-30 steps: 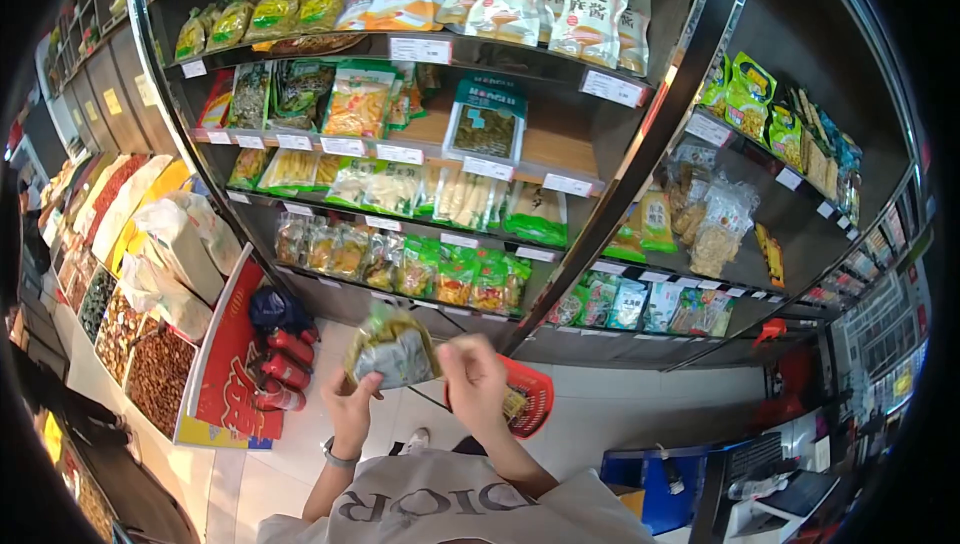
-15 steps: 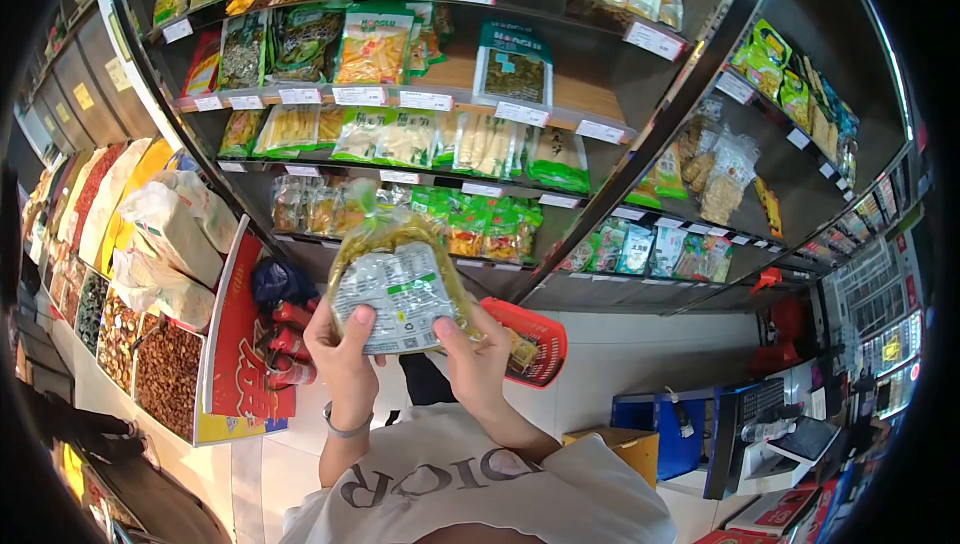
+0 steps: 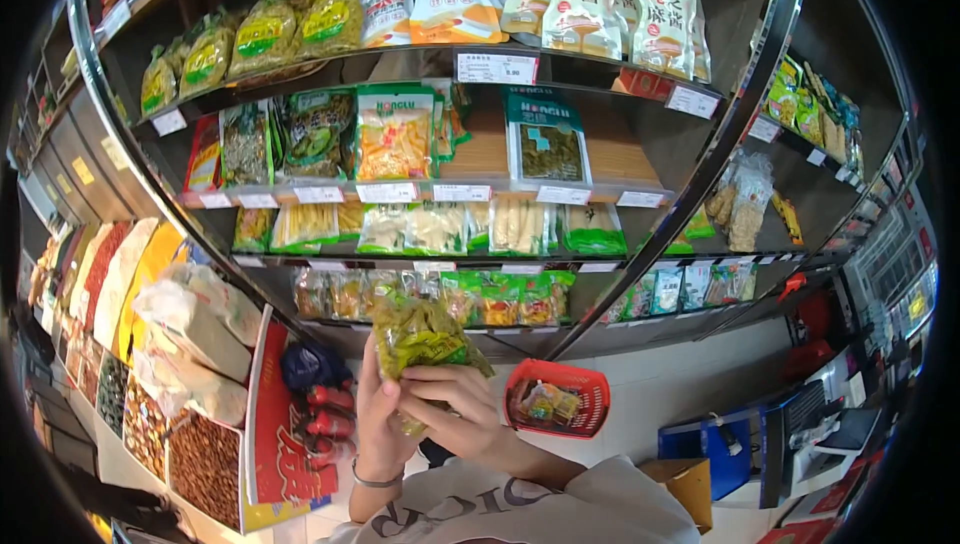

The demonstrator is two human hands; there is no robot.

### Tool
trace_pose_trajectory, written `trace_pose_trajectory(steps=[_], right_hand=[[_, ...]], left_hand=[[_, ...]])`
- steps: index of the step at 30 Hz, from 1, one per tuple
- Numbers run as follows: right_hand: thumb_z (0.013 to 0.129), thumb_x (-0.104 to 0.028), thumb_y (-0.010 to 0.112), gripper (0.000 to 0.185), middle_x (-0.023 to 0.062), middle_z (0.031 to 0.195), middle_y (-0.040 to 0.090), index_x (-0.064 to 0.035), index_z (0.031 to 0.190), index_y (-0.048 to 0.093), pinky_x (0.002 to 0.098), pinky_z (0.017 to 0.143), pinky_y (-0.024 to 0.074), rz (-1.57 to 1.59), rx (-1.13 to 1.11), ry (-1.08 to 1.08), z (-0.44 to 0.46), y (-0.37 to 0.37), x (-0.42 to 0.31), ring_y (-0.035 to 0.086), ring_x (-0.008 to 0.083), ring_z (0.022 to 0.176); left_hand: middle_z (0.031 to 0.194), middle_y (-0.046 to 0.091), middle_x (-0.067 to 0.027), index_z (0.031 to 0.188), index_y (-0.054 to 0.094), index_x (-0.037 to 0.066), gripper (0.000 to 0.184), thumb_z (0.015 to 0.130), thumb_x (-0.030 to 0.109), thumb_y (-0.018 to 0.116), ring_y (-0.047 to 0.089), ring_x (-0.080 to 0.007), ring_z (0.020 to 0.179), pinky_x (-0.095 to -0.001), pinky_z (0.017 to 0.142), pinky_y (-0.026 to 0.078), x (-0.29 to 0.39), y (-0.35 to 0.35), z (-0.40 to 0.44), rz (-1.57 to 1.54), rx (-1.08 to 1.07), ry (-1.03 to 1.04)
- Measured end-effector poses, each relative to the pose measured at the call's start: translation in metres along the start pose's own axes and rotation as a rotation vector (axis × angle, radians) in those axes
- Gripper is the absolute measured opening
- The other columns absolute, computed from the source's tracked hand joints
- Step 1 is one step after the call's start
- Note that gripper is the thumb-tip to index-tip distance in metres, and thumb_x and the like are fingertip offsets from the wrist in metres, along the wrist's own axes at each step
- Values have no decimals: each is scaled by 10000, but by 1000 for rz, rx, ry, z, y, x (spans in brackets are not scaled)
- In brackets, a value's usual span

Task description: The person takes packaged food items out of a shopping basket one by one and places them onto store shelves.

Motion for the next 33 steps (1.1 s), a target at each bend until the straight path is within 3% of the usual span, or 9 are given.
trace_pose_trajectory(steps=[1, 5, 10, 16, 21, 28, 29, 32, 33], right_hand=[[645, -34, 785, 393, 68, 1127, 694, -52, 1037, 762, 344, 835, 539, 25, -83, 1, 7, 6, 3, 684, 262, 1067], [708, -52, 766, 397, 81, 1228, 660, -48, 1105, 742, 410, 975, 543, 55, -390, -18, 51, 20, 8, 575, 327, 1236], [762, -75, 754, 370, 104, 1326, 610, -25, 1128, 732, 424, 940, 537, 128, -109, -116, 61, 25, 43, 561, 390, 1186], [867, -42, 763, 623, 183, 1390, 556, 23, 1422, 488, 394, 1076, 409, 683, 121, 689, 54, 79, 80, 536, 279, 1271], [832, 127, 734, 700, 214, 1401, 557, 71, 1445, 401, 383, 1077, 435, 812, 275, 668, 67, 110, 85, 545, 269, 1304], [850, 122, 722, 698, 244, 1382, 558, 77, 1448, 365, 399, 1092, 445, 689, 313, 559, 107, 141, 95, 539, 289, 1315], [864, 113, 713, 698, 250, 1391, 544, 73, 1458, 349, 405, 1099, 445, 660, 259, 480, 119, 144, 97, 531, 295, 1324], [873, 110, 705, 709, 254, 1397, 533, 59, 1474, 334, 409, 1091, 453, 730, 208, 294, 165, 156, 102, 536, 303, 1318], [915, 94, 653, 650, 236, 1405, 529, 48, 1486, 345, 395, 1081, 466, 701, 194, 248, 187, 158, 100, 541, 276, 1310]], left_hand=[[1424, 503, -150, 1570, 253, 45, 700, 991, 218, 606, 544, -244, 1246, -355, 1022, 471, 6, 2, 7, -73, 110, -12], [1256, 612, -133, 1488, 377, 28, 532, 1007, 138, 576, 628, -218, 1104, -339, 915, 536, 28, -27, 40, -134, 253, 27], [1316, 592, -127, 1487, 381, -7, 539, 1016, 160, 584, 610, -200, 1133, -335, 967, 511, 72, -50, 74, -77, 268, 109], [1297, 632, -113, 1428, 478, -58, 585, 972, 251, 676, 605, -182, 1152, -322, 1016, 462, 105, -88, 102, 365, 205, 138], [1261, 677, -151, 1509, 394, -47, 589, 977, 66, 618, 629, -142, 1089, -300, 928, 505, 136, -106, 131, 924, -27, 367], [1108, 709, -169, 1455, 421, -43, 550, 968, 86, 641, 693, -159, 861, -304, 733, 558, 157, -132, 152, 843, -24, 130], [1072, 705, -168, 1410, 447, -49, 522, 960, 105, 663, 692, -177, 821, -313, 719, 553, 162, -140, 160, 947, -27, 291], [1134, 689, -205, 1379, 465, -73, 510, 946, 93, 676, 712, -238, 943, -341, 803, 552, 201, -136, 188, 1075, -114, 652], [1161, 683, -224, 1370, 478, -76, 502, 934, 72, 678, 713, -268, 1001, -341, 851, 548, 217, -134, 194, 1107, -50, 528]])
Point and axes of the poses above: each hand's wrist, its own z-axis towards the middle knuckle, its own y-axis out of the palm, x = y × z, the point moved 3 cm from there along z, towards the middle knuckle
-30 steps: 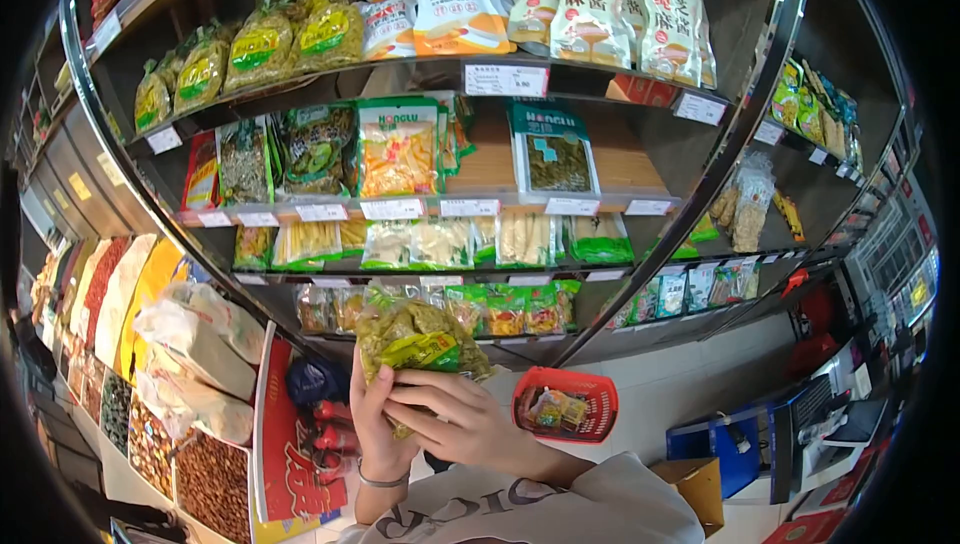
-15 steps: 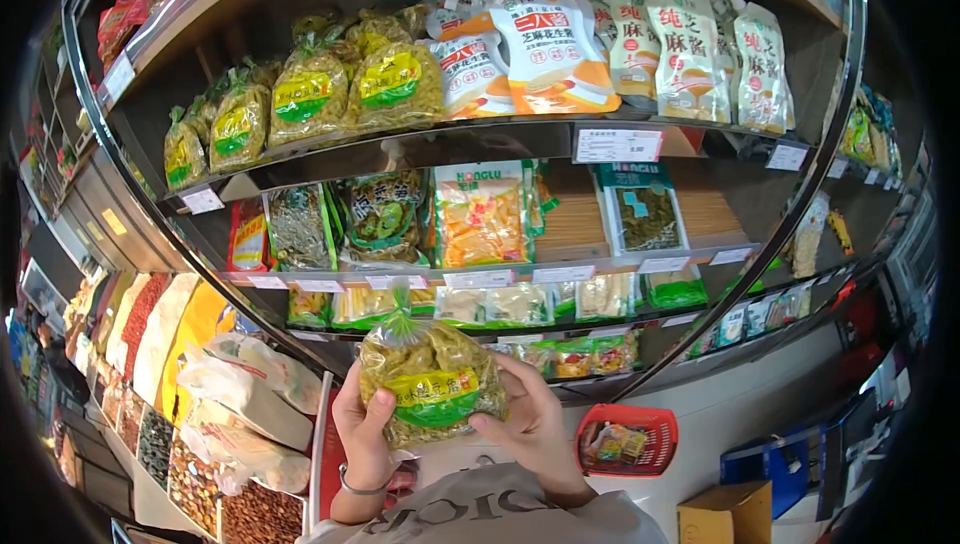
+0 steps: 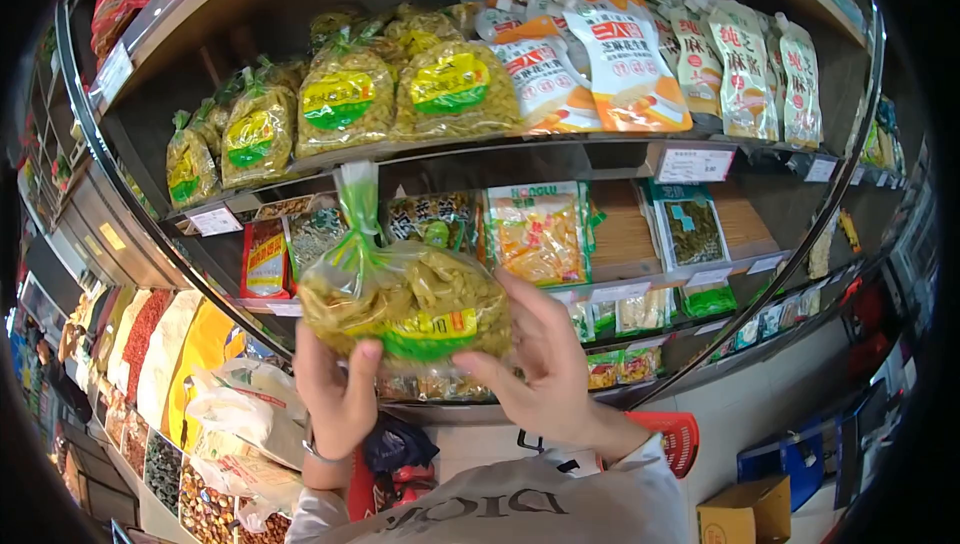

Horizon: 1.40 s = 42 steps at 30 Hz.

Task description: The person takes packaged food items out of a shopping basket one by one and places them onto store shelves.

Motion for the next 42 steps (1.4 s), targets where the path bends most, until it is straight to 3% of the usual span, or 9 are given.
trace_pose_trajectory(steps=[3, 7, 13, 17, 19, 25, 30, 37, 42], right_hand=[[903, 111, 619, 664, 206, 1378, 562, -4, 1508, 368, 366, 1060, 473, -339, -154, 130, 53, 9, -10, 572, 264, 1284], [822, 104, 633, 732, 195, 1302, 603, -77, 1496, 412, 417, 964, 493, -798, -263, -268, 137, 29, -1, 632, 385, 1119], [852, -33, 701, 671, 211, 1237, 644, -28, 1464, 426, 414, 897, 529, -1190, -244, -446, 179, 42, 35, 656, 350, 1108], [874, -185, 750, 757, 168, 1015, 711, -53, 1519, 376, 421, 741, 558, -1348, -247, -215, 179, 57, 32, 718, 326, 838], [833, -231, 794, 817, 143, 842, 721, -132, 1537, 393, 390, 624, 532, -1256, -139, 170, 182, 58, 32, 713, 271, 723], [763, -267, 868, 926, 135, 945, 726, -155, 1549, 392, 325, 586, 539, -1174, -77, -137, 187, 59, 42, 697, 235, 673], [680, -60, 866, 783, 107, 1384, 580, -148, 1402, 575, 218, 541, 460, -1089, -30, -326, 187, 61, 39, 644, 163, 1005], [767, -124, 787, 82, -33, 1078, 669, -143, 843, 764, 303, 620, 547, -1217, -101, -434, 188, 63, 46, 675, 136, 849], [828, -191, 714, 83, -33, 1047, 684, -140, 779, 756, 344, 670, 579, -1214, -138, -338, 186, 57, 48, 666, 147, 934]], left_hand=[[1155, 689, -194, 1327, 531, -35, 567, 801, 19, 736, 706, -341, 977, -380, 838, 552, 2, -24, 61, 382, 139, 572], [1083, 698, -120, 1174, 626, 40, 565, 636, 68, 795, 637, -366, 936, -433, 871, 486, -2, -50, 132, 423, 234, 719], [1060, 702, -109, 1137, 626, 46, 506, 651, 36, 767, 647, -338, 925, -431, 852, 491, -25, -72, 191, 593, 222, 829], [931, 692, -154, 1123, 619, 38, 431, 719, 45, 769, 666, -356, 847, -405, 743, 518, -33, -79, 195, 519, 106, 688], [839, 670, -177, 1120, 608, 22, 357, 804, 86, 761, 660, -360, 721, -407, 641, 516, -36, -81, 194, 339, 131, 531], [649, 633, -119, 1209, 554, 57, 488, 808, 186, 800, 638, -362, 565, -411, 555, 494, -36, -81, 194, 546, 106, 394], [958, 681, -139, 1432, 472, 48, 701, 819, 169, 790, 633, -265, 778, -359, 685, 483, -30, -78, 200, 361, 143, 283], [1209, 579, -199, 1486, 443, 101, 751, 808, 125, 766, 616, -380, 1026, -423, 854, 516, -28, -73, 204, 555, 172, 387], [1231, 513, -181, 1462, 498, 162, 718, 796, 110, 760, 581, -375, 1090, -425, 902, 501, -22, -71, 203, 665, 158, 414]])
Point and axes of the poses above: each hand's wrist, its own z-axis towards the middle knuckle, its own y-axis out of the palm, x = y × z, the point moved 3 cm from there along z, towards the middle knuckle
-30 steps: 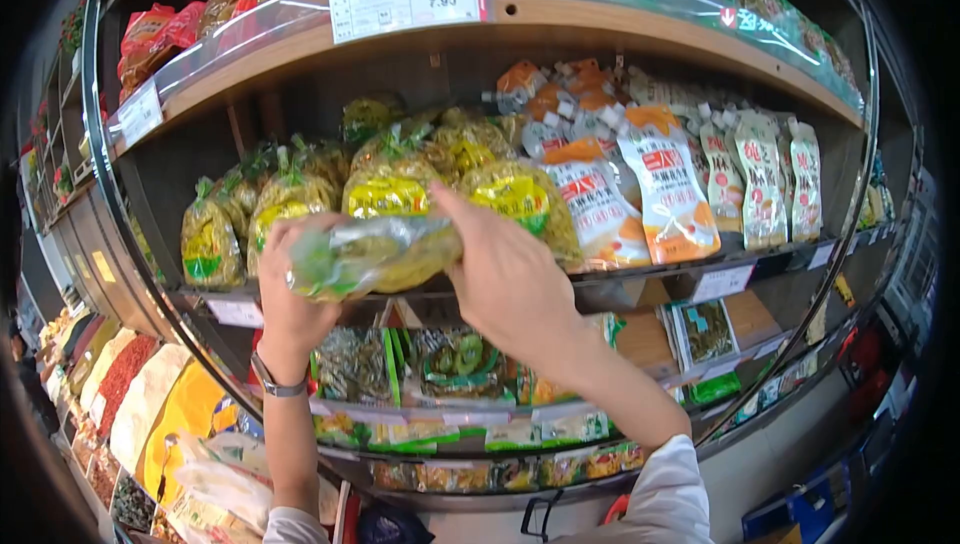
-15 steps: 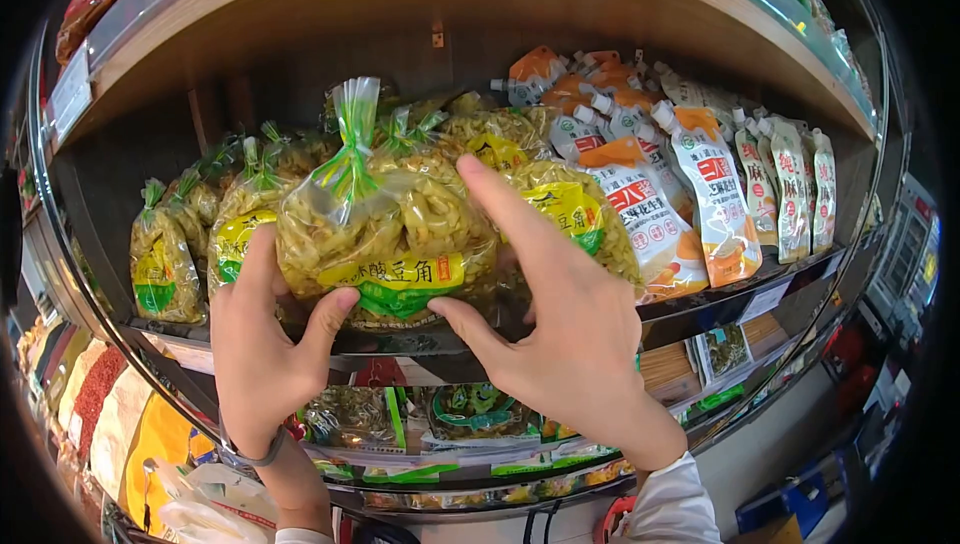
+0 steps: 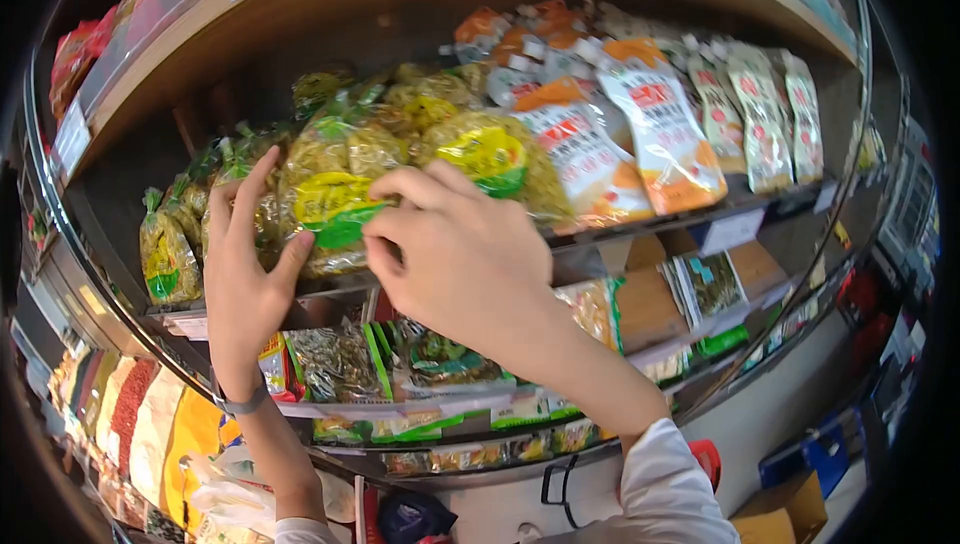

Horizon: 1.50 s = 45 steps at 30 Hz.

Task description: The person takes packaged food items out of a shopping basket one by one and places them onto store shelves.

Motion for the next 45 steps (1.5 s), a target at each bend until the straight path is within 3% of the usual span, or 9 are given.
trace_pose_trajectory(steps=[8, 11, 14, 18, 20, 23, 27, 31, 45], right_hand=[[871, -232, 654, 195, -3, 1044, 700, -82, 790, 749, 393, 755, 598, 11, -91, 46, -7, -1, 8, 650, 211, 1025], [838, -174, 668, 138, 4, 998, 691, -62, 795, 736, 380, 766, 589, 7, -114, 83, -11, -1, 7, 634, 224, 1003], [738, -81, 704, 48, 11, 992, 674, -64, 783, 713, 355, 823, 549, 304, 472, -185, -63, -17, -10, 575, 246, 1015], [753, -198, 658, 166, 65, 945, 612, -41, 699, 671, 399, 980, 454, 434, 94, -257, -226, -60, -73, 525, 287, 1051], [769, -88, 690, 55, 95, 1105, 621, -44, 800, 678, 423, 1067, 444, 722, -61, -63, -325, -88, -95, 494, 318, 1252], [782, -58, 703, 77, 103, 1205, 597, -56, 855, 679, 434, 1031, 471, 674, -236, 225, -452, -122, -103, 485, 347, 1270], [734, 16, 656, 218, 99, 1268, 607, -87, 921, 702, 443, 984, 486, 476, -479, 594, -579, -210, -78, 535, 341, 1171], [759, -33, 690, 148, 129, 1211, 562, -94, 892, 673, 429, 987, 469, 326, -473, 940, -630, -294, -47, 531, 349, 1137], [641, 197, 545, 423, 58, 1059, 553, -126, 877, 684, 393, 857, 433, 208, -300, 1089, -691, -358, -61, 463, 317, 966]], left_hand=[[1236, 457, -127, 1463, 509, 105, 634, 869, 155, 726, 508, -278, 1147, -361, 1035, 407, -16, 11, 3, -45, -160, -62], [1208, 523, -120, 1391, 557, 42, 537, 873, 78, 694, 543, -228, 1048, -348, 934, 447, -2, 5, 3, -50, -121, -37], [1219, 582, -134, 1240, 612, 11, 371, 873, -42, 597, 581, -247, 1025, -364, 880, 474, 23, -6, -31, -20, 293, 149], [1116, 610, -177, 1103, 636, -47, 178, 1009, 77, 550, 583, -347, 1044, -451, 935, 457, 123, -28, -170, -31, 308, 226], [1015, 613, -165, 963, 610, -13, 173, 1021, 130, 530, 579, -314, 957, -461, 883, 466, 178, -19, -291, -333, 234, -66], [924, 598, -114, 849, 624, 8, 89, 865, -32, 546, 563, -269, 823, -392, 793, 482, 278, -12, -406, -312, -125, -65], [890, 585, -55, 809, 629, 9, 97, 854, -46, 563, 552, -159, 823, -257, 731, 440, 355, -1, -509, -921, -200, -1036], [850, 551, -25, 799, 546, 26, 128, 833, -74, 475, 475, -105, 750, -231, 683, 384, 376, -2, -541, -947, -149, -1164], [866, 591, -49, 889, 608, 9, 133, 896, -33, 482, 540, -129, 789, -248, 745, 443, 451, 52, -578, -1114, -604, -1343]])
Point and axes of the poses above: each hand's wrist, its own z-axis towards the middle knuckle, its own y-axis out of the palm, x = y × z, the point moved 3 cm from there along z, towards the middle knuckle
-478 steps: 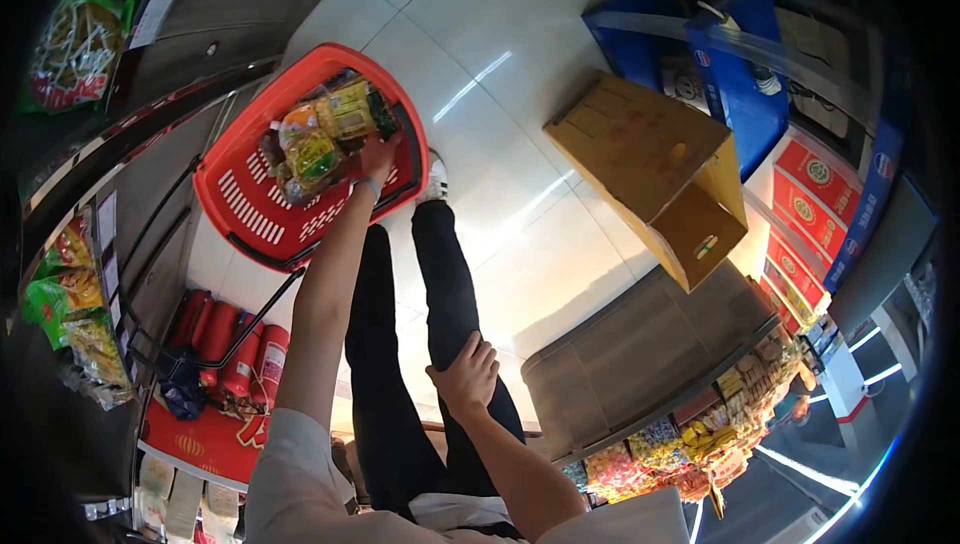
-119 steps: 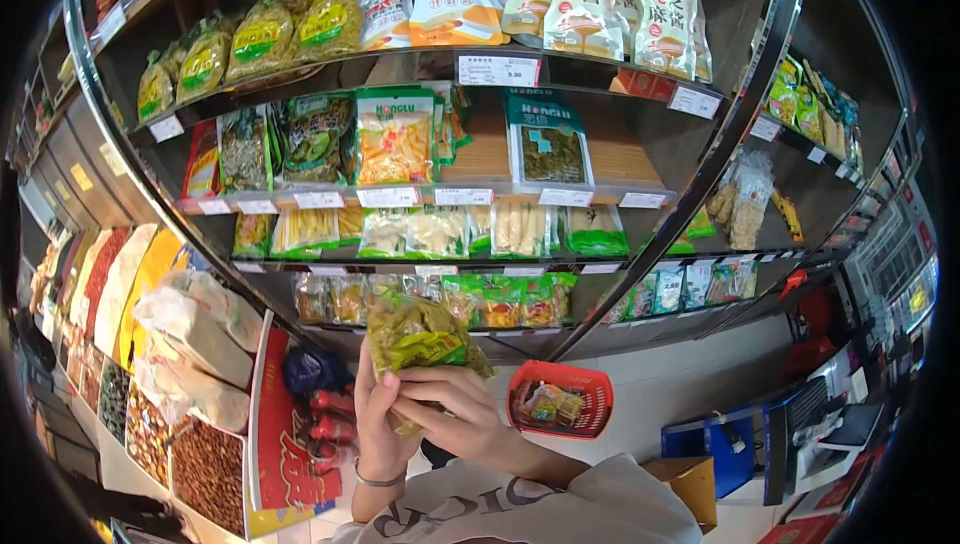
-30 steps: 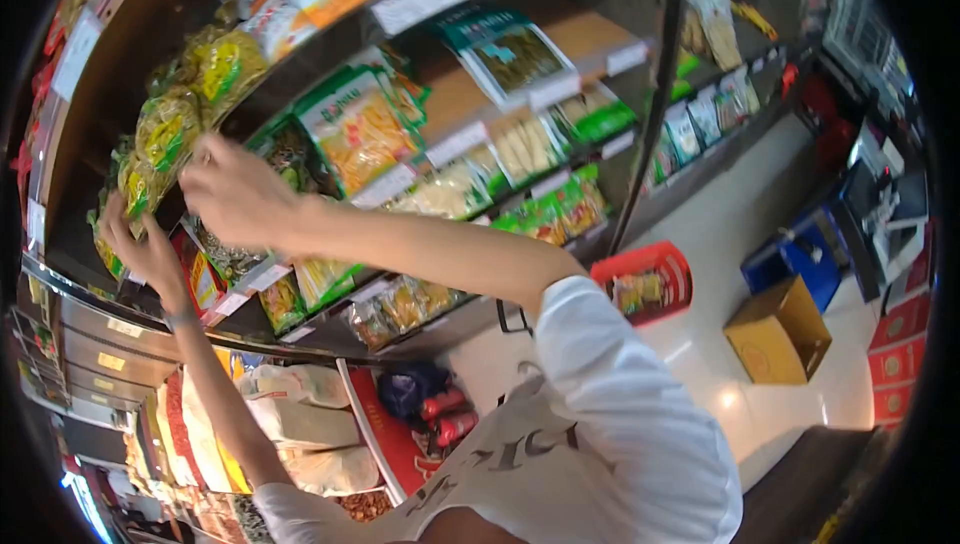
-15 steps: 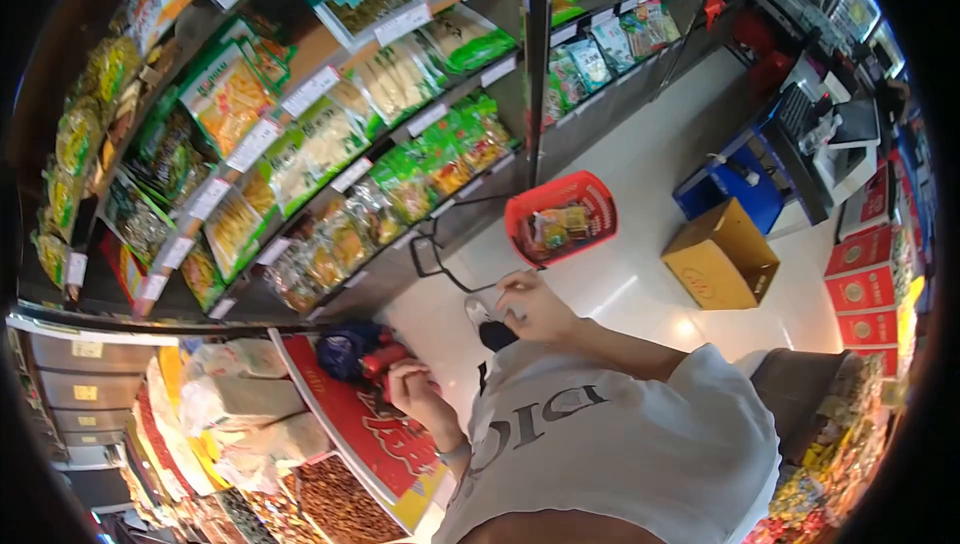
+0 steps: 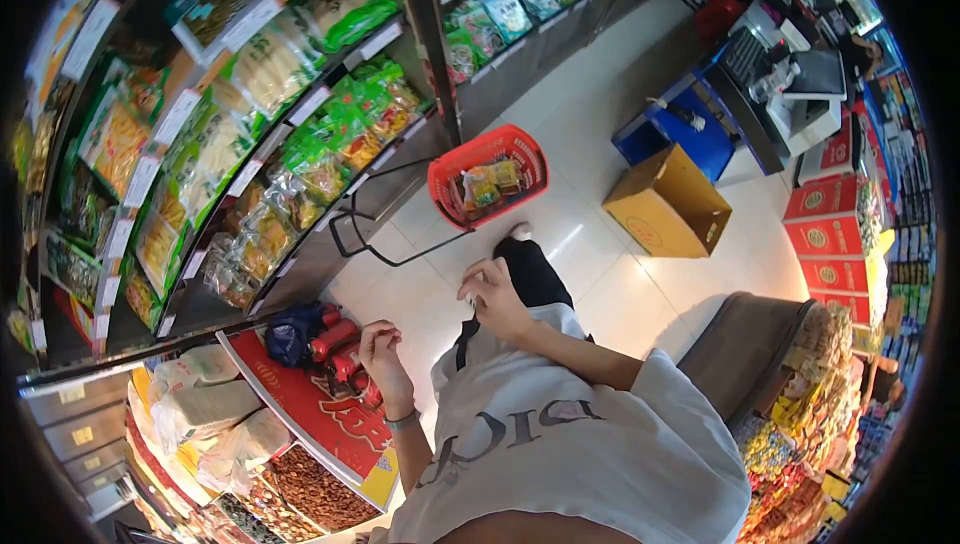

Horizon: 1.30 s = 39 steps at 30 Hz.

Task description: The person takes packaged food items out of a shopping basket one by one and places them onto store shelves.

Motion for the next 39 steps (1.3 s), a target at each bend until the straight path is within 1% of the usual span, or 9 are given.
trace_pose_trajectory(steps=[14, 20, 22, 24, 26, 30, 35, 36, 39], right_hand=[[600, 199, 481, 451, 118, 977, 561, -66, 873, 722, 373, 790, 484, -67, 273, 509, 3, -145, 194, 551, 322, 948], [656, 169, 522, 411, 111, 891, 599, -92, 898, 727, 364, 719, 472, 42, 112, 815, 4, -166, 305, 572, 282, 805], [632, 141, 528, 390, 68, 838, 605, -82, 883, 726, 330, 645, 444, 97, 117, 817, 0, -151, 343, 500, 192, 702], [635, 140, 526, 397, 54, 827, 632, -82, 891, 733, 314, 593, 418, 67, 123, 767, -10, -130, 381, 487, 171, 662], [632, 160, 514, 418, 37, 804, 642, -76, 893, 739, 287, 565, 401, 112, 81, 950, -14, -111, 407, 485, 133, 623], [620, 163, 518, 426, 17, 796, 627, -71, 899, 739, 268, 589, 409, 199, 107, 1128, -43, -57, 457, 495, 116, 651], [623, 189, 510, 413, 41, 890, 685, -14, 917, 717, 248, 665, 473, 479, -16, 1295, -68, 7, 472, 605, 121, 761], [700, 171, 498, 376, 48, 861, 676, -30, 945, 700, 260, 652, 481, 554, -8, 1243, -80, 22, 477, 616, 114, 765], [726, 175, 523, 366, 51, 856, 666, -32, 980, 687, 258, 672, 488, 621, -23, 1300, -88, 42, 484, 629, 118, 792]], left_hand=[[918, 643, -37, 947, 653, 29, 184, 941, 106, 487, 605, -121, 820, -262, 753, 475, -108, 202, 51, 169, -213, -369], [917, 652, -40, 968, 662, 24, 245, 957, 191, 483, 625, -128, 782, -266, 734, 493, -174, 272, 47, 279, -193, -493], [957, 677, -50, 989, 661, 34, 190, 949, 77, 481, 638, -119, 806, -249, 747, 510, -203, 289, 55, 338, -259, -517], [958, 684, -49, 1015, 664, 41, 180, 982, 101, 497, 646, -122, 801, -245, 733, 510, -244, 301, 67, 431, -322, -503], [946, 681, -39, 1032, 664, 47, 180, 991, 109, 501, 645, -117, 796, -249, 724, 509, -288, 310, 85, 454, -359, -572], [917, 658, -48, 1012, 649, 22, 241, 1027, 224, 519, 624, -118, 767, -265, 685, 500, -393, 317, 139, 536, -322, -669], [912, 668, -112, 994, 642, 14, 214, 1001, 202, 540, 650, -198, 729, -335, 690, 537, -508, 314, 250, 781, -411, -389], [903, 669, -124, 983, 640, 17, 213, 994, 207, 545, 654, -209, 715, -343, 683, 540, -531, 310, 273, 766, -397, -336], [871, 673, -140, 962, 628, 17, 207, 975, 209, 552, 664, -233, 719, -369, 677, 538, -599, 288, 335, 875, -340, -423]])
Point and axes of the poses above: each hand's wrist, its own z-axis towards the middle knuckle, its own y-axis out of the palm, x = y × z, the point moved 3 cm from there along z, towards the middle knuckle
